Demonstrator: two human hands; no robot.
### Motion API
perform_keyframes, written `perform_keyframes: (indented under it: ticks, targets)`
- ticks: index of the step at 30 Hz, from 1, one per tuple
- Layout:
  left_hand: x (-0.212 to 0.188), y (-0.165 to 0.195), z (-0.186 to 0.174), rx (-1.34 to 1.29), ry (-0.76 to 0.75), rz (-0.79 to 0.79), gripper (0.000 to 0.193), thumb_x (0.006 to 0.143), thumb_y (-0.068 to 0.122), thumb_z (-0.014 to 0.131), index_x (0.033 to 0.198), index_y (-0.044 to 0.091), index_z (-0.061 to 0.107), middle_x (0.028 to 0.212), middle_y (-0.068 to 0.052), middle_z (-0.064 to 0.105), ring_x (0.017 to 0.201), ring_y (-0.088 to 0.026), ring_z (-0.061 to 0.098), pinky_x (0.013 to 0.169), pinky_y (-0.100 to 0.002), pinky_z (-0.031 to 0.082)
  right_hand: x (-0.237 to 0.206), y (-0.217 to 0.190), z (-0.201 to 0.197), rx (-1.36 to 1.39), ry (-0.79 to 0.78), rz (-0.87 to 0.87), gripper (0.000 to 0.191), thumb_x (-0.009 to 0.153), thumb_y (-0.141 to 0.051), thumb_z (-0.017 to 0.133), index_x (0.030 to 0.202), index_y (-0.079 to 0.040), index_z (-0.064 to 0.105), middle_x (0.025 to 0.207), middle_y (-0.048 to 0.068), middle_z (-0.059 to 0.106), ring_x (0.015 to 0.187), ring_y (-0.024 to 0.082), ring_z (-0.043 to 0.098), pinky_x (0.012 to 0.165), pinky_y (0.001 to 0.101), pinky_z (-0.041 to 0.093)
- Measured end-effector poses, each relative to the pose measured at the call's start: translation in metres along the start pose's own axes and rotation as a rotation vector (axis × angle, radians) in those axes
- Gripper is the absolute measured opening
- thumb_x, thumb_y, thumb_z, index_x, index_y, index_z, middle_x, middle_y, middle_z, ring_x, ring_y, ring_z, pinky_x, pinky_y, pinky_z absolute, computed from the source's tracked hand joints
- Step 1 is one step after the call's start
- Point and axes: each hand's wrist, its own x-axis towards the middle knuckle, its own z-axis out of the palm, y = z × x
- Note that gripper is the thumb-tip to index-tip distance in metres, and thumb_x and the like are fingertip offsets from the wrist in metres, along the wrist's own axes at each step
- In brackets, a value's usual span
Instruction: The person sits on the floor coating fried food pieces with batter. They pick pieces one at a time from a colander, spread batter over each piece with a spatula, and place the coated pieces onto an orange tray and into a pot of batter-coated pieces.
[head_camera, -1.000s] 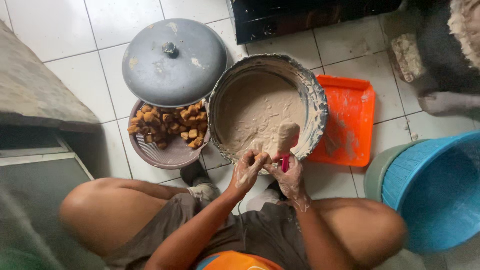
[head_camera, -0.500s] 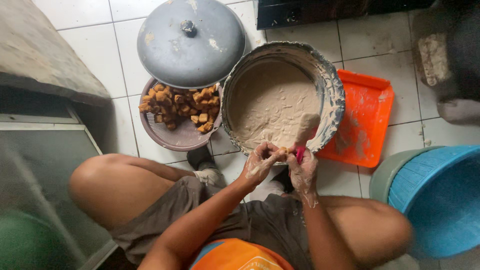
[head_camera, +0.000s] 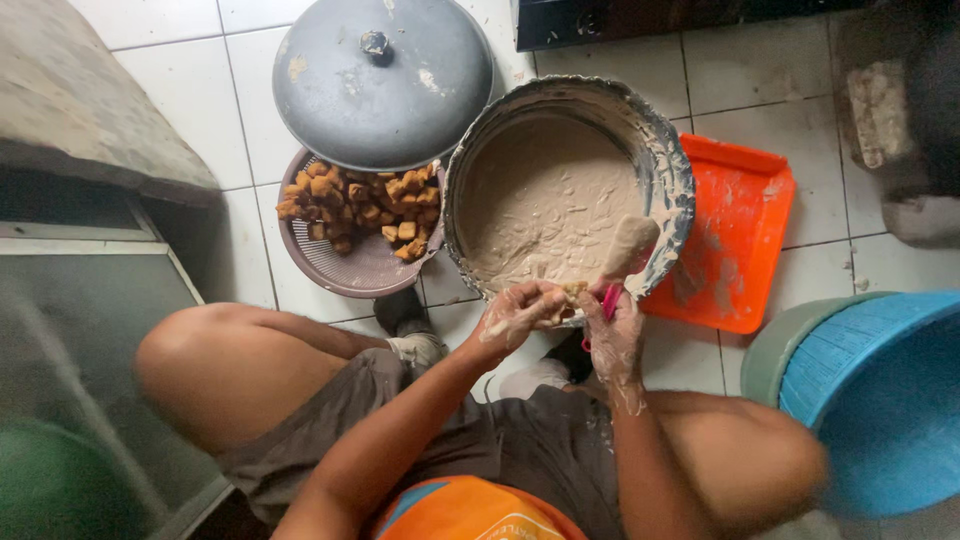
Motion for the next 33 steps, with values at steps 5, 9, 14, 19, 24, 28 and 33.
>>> perform_keyframes:
  ticks: [5, 9, 14, 19, 24, 28, 33]
  targets:
    - [0.008, 0.027, -0.007, 0.025, 0.227, 0.177, 0.03, 0.102, 0.027, 0.069, 0.112, -0.001, 0.068, 0.095, -0.003, 0.071, 0.086, -0.008, 0.063, 0.079, -0.026, 0.053, -0.007, -0.006, -0.001, 0.033, -0.106, 0.103, 0.048, 0.11, -0.041, 0.041, 0.097, -0.004, 0.068, 0.068, -0.001, 0.05, 0.052, 0.006, 0.039, 0.046, 0.0228, 0.033]
    - [-0.002, 0.047, 0.005, 0.286, 0.285, 0.248, 0.03, 0.1, 0.027, 0.067, 0.112, 0.0, 0.068, 0.087, -0.003, 0.072, 0.082, -0.009, 0.065, 0.076, -0.025, 0.053, -0.011, -0.007, 0.011, -0.119, -0.144, 0.041, 0.043, 0.111, -0.035, 0.039, 0.108, -0.004, 0.068, 0.078, -0.002, 0.048, 0.066, 0.007, 0.039, 0.058, 0.0239, 0.033]
    - [-0.015, 0.056, 0.017, 0.371, 0.29, 0.296, 0.028, 0.099, 0.024, 0.069, 0.113, 0.0, 0.069, 0.086, -0.003, 0.073, 0.082, -0.008, 0.065, 0.076, -0.025, 0.054, -0.015, -0.02, 0.018, -0.473, -0.166, -0.402, 0.042, 0.114, -0.033, 0.035, 0.109, -0.001, 0.062, 0.101, 0.01, 0.059, 0.097, 0.021, 0.057, 0.09, 0.0347, 0.044]
    - [-0.017, 0.053, 0.011, -0.057, 0.124, 0.26, 0.034, 0.106, 0.03, 0.059, 0.122, 0.0, 0.064, 0.105, -0.003, 0.071, 0.1, -0.01, 0.067, 0.095, -0.026, 0.054, -0.013, -0.031, 0.013, -0.73, -0.062, -0.434, 0.038, 0.113, -0.03, 0.037, 0.114, 0.002, 0.057, 0.106, 0.019, 0.053, 0.099, 0.037, 0.054, 0.091, 0.045, 0.043]
    - [-0.013, 0.055, 0.007, -0.137, 0.075, 0.317, 0.036, 0.099, 0.015, 0.07, 0.129, 0.001, 0.056, 0.118, -0.011, 0.072, 0.115, -0.015, 0.068, 0.104, -0.029, 0.053, -0.01, -0.028, 0.01, -0.784, 0.023, -0.506, 0.032, 0.11, -0.026, 0.043, 0.117, 0.003, 0.058, 0.107, 0.021, 0.053, 0.099, 0.039, 0.056, 0.087, 0.0469, 0.046]
    - [-0.008, 0.063, 0.009, -0.14, 0.187, 0.274, 0.059, 0.087, 0.0, 0.08, 0.139, 0.003, 0.053, 0.11, -0.013, 0.068, 0.105, -0.018, 0.066, 0.094, -0.031, 0.053, -0.013, -0.024, 0.009, -0.872, 0.089, -0.64, 0.034, 0.11, -0.027, 0.047, 0.121, 0.004, 0.057, 0.11, 0.022, 0.053, 0.101, 0.04, 0.057, 0.088, 0.0475, 0.047]
    - [-0.003, 0.084, -0.001, -0.134, 0.119, 0.471, 0.053, 0.09, -0.002, 0.075, 0.138, 0.003, 0.053, 0.121, -0.009, 0.069, 0.113, -0.015, 0.066, 0.102, -0.03, 0.054, -0.009, -0.031, 0.002, -0.858, 0.06, -0.577, 0.036, 0.107, -0.029, 0.05, 0.118, 0.004, 0.058, 0.108, 0.022, 0.054, 0.097, 0.037, 0.058, 0.085, 0.0451, 0.049]
